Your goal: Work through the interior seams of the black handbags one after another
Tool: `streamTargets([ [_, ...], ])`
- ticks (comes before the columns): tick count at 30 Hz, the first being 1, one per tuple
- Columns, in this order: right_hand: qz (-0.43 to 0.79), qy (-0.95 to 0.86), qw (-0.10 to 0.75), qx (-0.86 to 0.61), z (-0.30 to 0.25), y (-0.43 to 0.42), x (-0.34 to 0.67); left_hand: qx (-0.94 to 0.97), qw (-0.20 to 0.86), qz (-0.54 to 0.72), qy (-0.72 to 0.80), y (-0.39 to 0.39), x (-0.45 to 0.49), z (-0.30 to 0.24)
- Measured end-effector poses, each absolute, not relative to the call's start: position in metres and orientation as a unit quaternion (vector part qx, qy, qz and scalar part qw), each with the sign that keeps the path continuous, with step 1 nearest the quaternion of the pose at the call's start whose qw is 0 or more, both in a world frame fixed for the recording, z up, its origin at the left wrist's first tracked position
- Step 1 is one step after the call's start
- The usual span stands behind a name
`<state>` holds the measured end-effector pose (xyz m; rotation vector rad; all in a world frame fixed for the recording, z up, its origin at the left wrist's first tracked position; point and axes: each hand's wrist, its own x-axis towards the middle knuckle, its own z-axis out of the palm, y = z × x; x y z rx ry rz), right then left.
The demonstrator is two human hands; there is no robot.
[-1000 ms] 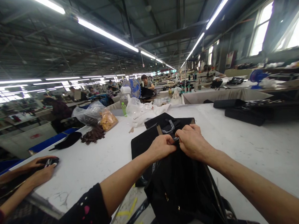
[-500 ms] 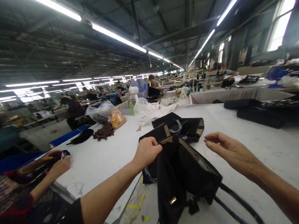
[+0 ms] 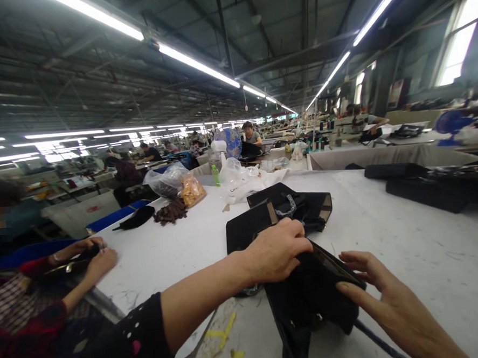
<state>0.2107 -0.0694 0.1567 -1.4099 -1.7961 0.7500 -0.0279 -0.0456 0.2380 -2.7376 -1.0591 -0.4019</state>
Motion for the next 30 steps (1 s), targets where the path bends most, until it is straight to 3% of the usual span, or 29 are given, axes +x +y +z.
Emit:
streamTargets([
  [7,0.311,-0.699,0.366,-0.529,0.158,-0.063,0.216,-0.933,0.083,-0.122,-0.329,-0.032,-0.015,0.227],
  [19,0.302,-0.7,0.381,-0.523,0.172,-0.034,0.215,-0.861,-0.084,-0.267,-0.425,0.007,-0.023,0.218],
  [30,0.329,-0.673,0.42,-0.512,0.17,-0.015,0.213,-0.844,-0.007,-0.249,-0.475,0.01,-0.014,0.214],
])
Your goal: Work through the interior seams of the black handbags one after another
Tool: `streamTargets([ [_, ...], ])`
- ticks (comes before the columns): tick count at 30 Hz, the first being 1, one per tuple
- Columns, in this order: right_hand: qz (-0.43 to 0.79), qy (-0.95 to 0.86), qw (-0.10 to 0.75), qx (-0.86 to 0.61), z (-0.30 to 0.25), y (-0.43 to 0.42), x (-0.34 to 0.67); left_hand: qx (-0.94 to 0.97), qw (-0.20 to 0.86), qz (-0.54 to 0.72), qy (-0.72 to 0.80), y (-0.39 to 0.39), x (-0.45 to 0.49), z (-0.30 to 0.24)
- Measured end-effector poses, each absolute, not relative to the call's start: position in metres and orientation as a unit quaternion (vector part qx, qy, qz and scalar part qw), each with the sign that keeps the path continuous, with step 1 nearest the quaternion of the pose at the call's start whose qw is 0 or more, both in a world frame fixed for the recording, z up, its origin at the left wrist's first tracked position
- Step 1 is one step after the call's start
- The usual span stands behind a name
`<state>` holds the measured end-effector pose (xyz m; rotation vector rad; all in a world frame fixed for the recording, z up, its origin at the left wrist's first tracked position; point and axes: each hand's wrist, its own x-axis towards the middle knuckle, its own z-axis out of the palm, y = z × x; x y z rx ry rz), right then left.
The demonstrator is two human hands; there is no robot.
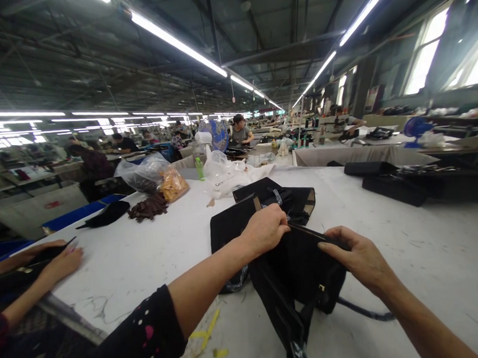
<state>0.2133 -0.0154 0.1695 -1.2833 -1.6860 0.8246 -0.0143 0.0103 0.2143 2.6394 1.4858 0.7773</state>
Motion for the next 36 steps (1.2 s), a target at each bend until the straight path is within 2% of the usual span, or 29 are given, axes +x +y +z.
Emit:
streamTargets([
  [20,0.175,-0.717,0.398,-0.544,0.173,-0.009,0.212,0.825,-0.012,0.232,0.515,0.012,-0.01,0.216],
  [29,0.016,-0.818,0.259,-0.513,0.195,0.004,0.195,0.819,-0.019,0.243,0.52,0.012,-0.01,0.215],
  [36,-0.041,-0.8,0.163,-0.576,0.212,0.005,0.181,0.816,-0.012,0.255,0.519,0.016,-0.016,0.21],
])
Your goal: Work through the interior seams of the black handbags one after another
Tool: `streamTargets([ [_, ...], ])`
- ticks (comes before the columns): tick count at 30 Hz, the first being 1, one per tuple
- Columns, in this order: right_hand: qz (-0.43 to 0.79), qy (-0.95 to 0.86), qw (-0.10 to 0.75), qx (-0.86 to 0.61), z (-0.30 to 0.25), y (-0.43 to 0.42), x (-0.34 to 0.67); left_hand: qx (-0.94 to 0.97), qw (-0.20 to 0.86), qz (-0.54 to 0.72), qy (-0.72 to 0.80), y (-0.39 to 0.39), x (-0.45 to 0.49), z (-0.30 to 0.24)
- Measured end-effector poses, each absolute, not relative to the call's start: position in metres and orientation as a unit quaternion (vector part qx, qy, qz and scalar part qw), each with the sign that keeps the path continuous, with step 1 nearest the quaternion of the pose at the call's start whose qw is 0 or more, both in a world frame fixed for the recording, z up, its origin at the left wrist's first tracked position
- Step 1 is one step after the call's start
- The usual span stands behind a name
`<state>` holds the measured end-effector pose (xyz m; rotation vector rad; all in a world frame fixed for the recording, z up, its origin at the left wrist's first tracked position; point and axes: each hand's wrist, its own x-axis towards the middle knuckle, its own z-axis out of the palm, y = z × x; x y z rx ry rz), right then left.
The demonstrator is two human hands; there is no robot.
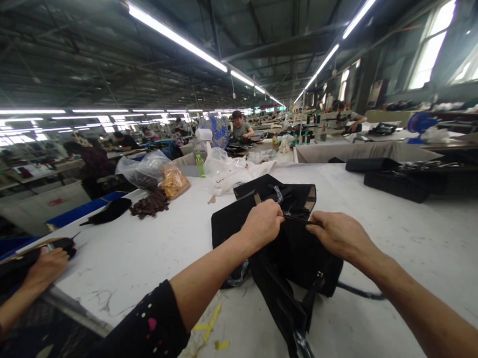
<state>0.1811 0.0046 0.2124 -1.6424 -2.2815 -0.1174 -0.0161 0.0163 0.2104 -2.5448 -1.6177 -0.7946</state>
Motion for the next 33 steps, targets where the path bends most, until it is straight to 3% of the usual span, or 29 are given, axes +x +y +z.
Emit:
streamTargets([
  [5,-0.076,-0.818,0.15,-0.551,0.217,0.009,0.16,-0.806,0.008,-0.264,-0.529,0.017,-0.017,0.211],
  [19,-0.004,-0.815,0.176,-0.552,0.213,0.014,0.169,-0.795,-0.021,-0.311,-0.52,0.002,-0.032,0.211],
  [33,0.02,-0.819,0.19,-0.542,0.212,0.013,0.17,-0.796,0.047,-0.247,-0.551,0.005,-0.029,0.211],
])
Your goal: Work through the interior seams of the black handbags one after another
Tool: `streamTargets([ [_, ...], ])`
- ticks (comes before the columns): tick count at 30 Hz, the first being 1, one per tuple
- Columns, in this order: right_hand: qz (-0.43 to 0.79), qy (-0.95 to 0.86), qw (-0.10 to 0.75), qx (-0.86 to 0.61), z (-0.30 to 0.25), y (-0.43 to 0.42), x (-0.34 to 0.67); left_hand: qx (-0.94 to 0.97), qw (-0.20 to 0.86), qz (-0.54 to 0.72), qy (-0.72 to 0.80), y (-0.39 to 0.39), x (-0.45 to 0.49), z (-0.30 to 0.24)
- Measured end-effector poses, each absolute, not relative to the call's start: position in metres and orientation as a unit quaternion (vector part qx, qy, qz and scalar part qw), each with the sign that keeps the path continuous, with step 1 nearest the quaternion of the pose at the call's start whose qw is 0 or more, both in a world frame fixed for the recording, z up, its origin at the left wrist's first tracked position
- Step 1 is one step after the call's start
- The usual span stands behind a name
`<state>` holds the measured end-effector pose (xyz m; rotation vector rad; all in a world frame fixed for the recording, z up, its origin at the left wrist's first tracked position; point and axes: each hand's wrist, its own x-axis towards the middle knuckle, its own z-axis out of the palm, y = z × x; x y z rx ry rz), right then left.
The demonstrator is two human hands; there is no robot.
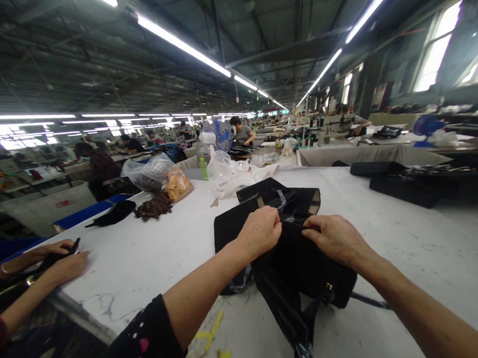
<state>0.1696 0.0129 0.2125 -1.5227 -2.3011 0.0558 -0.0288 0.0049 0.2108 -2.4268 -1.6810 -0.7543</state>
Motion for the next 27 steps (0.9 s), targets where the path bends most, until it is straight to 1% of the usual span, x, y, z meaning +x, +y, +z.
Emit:
streamTargets([
  [6,0.035,-0.819,0.186,-0.542,0.215,0.015,0.165,-0.807,0.072,-0.235,-0.536,0.008,-0.026,0.208],
  [9,0.047,-0.847,0.175,-0.5,0.222,0.021,0.15,-0.811,0.056,-0.235,-0.533,0.009,-0.026,0.21],
  [11,0.044,-0.868,0.14,-0.475,0.229,0.024,0.14,-0.812,0.012,-0.254,-0.525,0.007,-0.03,0.213],
  [14,0.035,-0.874,0.092,-0.475,0.239,0.022,0.139,-0.813,-0.079,-0.271,-0.509,0.001,-0.047,0.215],
  [17,0.065,-0.873,0.077,-0.477,0.24,0.015,0.156,-0.816,-0.158,-0.262,-0.49,0.002,-0.065,0.208],
  [20,0.104,-0.866,0.078,-0.482,0.236,0.012,0.171,-0.809,-0.233,-0.265,-0.469,0.012,-0.073,0.2],
  [22,0.092,-0.858,0.086,-0.498,0.233,0.014,0.175,-0.805,-0.239,-0.266,-0.473,0.02,-0.071,0.198],
  [27,0.069,-0.848,0.112,-0.513,0.227,0.023,0.174,-0.799,-0.19,-0.285,-0.494,0.021,-0.062,0.199],
])
